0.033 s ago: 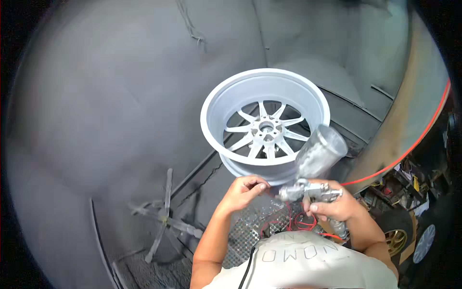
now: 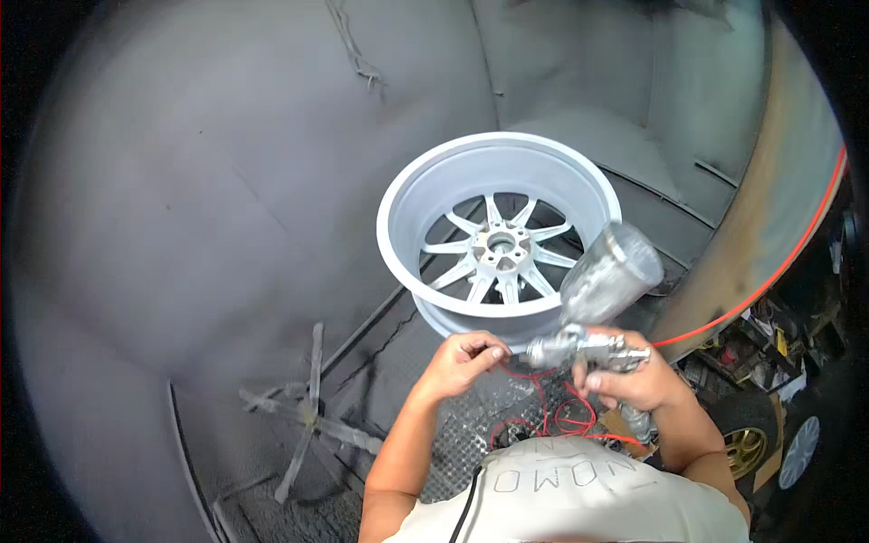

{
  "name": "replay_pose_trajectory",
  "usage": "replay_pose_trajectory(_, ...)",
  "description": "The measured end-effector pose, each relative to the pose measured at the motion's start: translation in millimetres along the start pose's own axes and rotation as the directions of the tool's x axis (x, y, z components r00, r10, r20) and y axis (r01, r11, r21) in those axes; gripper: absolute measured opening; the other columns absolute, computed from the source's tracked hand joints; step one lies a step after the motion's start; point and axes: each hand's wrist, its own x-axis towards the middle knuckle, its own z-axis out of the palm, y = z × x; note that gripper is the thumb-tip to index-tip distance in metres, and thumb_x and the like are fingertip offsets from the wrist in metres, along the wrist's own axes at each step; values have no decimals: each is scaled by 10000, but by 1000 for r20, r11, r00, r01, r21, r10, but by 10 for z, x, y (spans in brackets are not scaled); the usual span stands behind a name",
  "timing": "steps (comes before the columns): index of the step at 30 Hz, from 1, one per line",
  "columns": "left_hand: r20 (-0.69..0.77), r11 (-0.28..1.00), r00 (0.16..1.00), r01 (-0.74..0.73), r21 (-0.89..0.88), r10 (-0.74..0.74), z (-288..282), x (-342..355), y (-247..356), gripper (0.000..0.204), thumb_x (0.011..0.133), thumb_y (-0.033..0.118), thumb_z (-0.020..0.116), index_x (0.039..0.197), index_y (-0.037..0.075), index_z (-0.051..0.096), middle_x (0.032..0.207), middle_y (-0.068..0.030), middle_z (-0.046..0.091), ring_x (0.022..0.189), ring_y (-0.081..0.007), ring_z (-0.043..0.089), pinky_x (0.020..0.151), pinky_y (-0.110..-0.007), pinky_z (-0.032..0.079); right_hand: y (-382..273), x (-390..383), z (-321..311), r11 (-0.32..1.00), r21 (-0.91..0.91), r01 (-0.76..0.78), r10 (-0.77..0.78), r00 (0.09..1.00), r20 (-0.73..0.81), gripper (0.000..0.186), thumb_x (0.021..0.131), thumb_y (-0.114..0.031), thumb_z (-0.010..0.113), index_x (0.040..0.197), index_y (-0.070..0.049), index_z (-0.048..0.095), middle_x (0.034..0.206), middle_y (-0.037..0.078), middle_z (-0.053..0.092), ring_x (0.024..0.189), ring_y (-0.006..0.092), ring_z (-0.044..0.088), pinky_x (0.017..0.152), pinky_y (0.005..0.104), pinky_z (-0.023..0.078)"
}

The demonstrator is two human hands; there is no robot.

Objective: Spray painting and detailing a car rim in a workshop.

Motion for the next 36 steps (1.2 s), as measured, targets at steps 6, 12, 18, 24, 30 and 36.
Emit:
replay_pose_trajectory(6, 524, 954, 840, 25, -299, 142, 420, 332, -762, 407, 1005, 239, 645, 1340, 10, 624, 1243, -101, 706, 1127, -164, 641, 979, -329, 498, -350, 572, 26, 880, -401, 255, -440, 757, -484, 599, 918, -92, 682, 1464, 21, 462, 922, 72, 654, 748, 117, 641, 465, 204, 480)
replay_pose_trajectory(12, 837, 881, 498, 471, -40, -228, 1107, -285, -2343, 566, 1064, 437, 504, 1434, 11, 549, 1449, -118, 582, 1325, -222, 525, 1129, -369, 392, 59, 397, -361, 853, -521, 36, -477, 457, -750, 513, 947, -163, 705, 1416, -22, 550, 935, 25, 682, 740, 66, 609, 509, 197, 434)
replay_pose_trajectory(18, 629, 851, 626, 512, 115, -461, 820, -1264, -3039, 692, 1050, 526, 472, 1534, 34, 427, 1607, -135, 393, 1466, -239, 367, 1211, -358, 277, 1006, -203, -285, 871, -489, -52, -400, 502, -766, 592, 950, -175, 713, 1487, -50, 498, 1032, 30, 689, 868, 101, 643, 670, 209, 493)
replay_pose_trajectory(24, 403, 629, 495, 481, 610, -770, 863, -1483, -2592, 733, 1005, 525, 554, 1508, 1, 450, 1494, -207, 526, 1361, -307, 513, 1129, -406, 403, 2170, -706, 59, 992, -8, -128, 82, 682, -727, 639, 979, -158, 691, 1546, -84, 406, 1202, 53, 701, 967, 115, 653, 631, 276, 558)
replay_pose_trajectory(30, -216, 820, 928, 369, 439, -302, 335, -1032, -1225, 224, 966, 110, 673, 1168, 15, 694, 926, -95, 757, 758, -126, 678, 666, -332, 546, 2239, -940, 583, 986, 136, -92, 154, 799, -581, 635, 984, -188, 676, 1551, -102, 402, 1098, 22, 700, 888, 85, 644, 575, 234, 529)
replay_pose_trajectory(36, -251, 614, 766, -227, 756, 592, -87, -432, -160, 363, 871, 65, 742, 1228, 21, 696, 1265, -181, 665, 1159, -297, 650, 1011, -408, 500, 1368, -1053, 834, 997, 57, -60, 78, 913, -401, 577, 982, -204, 684, 1509, -96, 476, 1056, 2, 699, 753, 33, 586, 582, 215, 495)
